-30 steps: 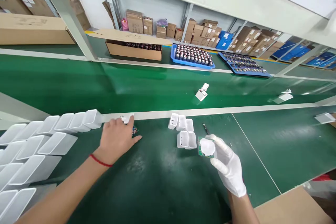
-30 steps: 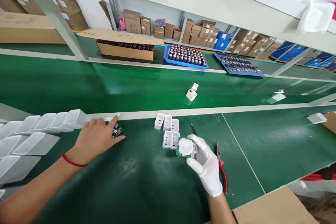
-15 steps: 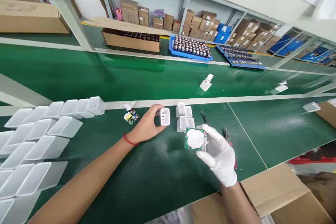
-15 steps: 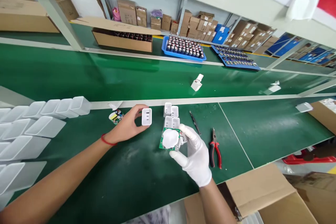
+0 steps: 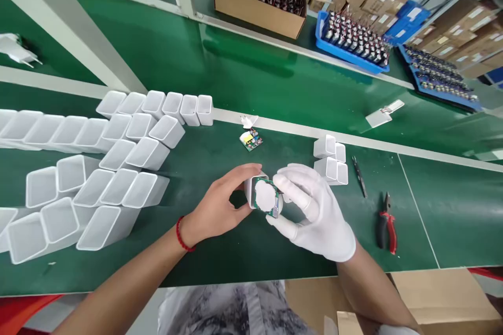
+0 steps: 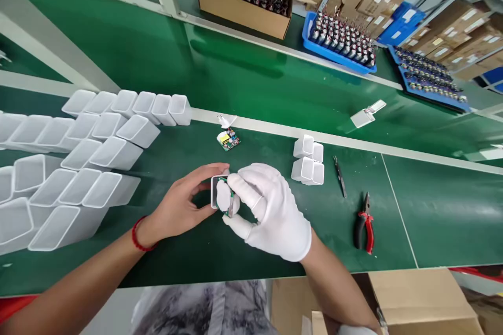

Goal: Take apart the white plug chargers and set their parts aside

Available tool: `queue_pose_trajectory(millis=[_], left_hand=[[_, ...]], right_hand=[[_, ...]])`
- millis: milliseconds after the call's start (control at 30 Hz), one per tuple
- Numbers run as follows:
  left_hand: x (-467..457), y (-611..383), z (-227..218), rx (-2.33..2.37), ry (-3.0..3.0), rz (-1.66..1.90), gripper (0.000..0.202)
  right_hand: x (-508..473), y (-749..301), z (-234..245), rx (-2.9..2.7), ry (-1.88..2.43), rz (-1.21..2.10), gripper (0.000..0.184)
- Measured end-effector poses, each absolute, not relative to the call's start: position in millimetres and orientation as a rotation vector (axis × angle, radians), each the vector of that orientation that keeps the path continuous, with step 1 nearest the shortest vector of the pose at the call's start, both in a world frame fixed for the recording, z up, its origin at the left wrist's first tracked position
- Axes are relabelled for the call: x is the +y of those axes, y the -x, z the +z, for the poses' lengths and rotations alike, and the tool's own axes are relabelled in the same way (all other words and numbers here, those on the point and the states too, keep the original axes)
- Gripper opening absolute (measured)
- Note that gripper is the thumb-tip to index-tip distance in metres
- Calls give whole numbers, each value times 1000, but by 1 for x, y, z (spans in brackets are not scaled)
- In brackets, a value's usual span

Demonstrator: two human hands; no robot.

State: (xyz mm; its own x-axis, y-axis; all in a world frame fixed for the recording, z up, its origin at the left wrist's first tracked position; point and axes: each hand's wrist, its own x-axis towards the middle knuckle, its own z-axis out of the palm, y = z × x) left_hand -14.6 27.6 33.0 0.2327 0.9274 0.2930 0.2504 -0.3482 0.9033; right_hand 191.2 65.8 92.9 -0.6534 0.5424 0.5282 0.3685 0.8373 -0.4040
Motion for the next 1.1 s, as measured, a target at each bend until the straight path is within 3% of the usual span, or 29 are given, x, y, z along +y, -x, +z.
queue_pose_trajectory(millis=[433, 800, 867, 1033, 1100], left_hand=[[22, 27, 29, 1148, -1795, 1154, 53], [21, 29, 29, 1155, -1830, 1108, 55], [21, 30, 29, 1151, -1803, 1121, 56], [22, 27, 24, 1150, -1604, 1209, 56], [22, 25, 22, 1159, -1521, 1260, 55]], right_hand=[[62, -161, 108, -2626, 717, -54, 42], [52, -147, 115, -2698, 838, -209, 34], [53, -147, 117, -2719, 838, -173, 38], [50, -170, 114, -2443, 986, 127, 75], [44, -178, 101, -2100, 1148, 315, 72]])
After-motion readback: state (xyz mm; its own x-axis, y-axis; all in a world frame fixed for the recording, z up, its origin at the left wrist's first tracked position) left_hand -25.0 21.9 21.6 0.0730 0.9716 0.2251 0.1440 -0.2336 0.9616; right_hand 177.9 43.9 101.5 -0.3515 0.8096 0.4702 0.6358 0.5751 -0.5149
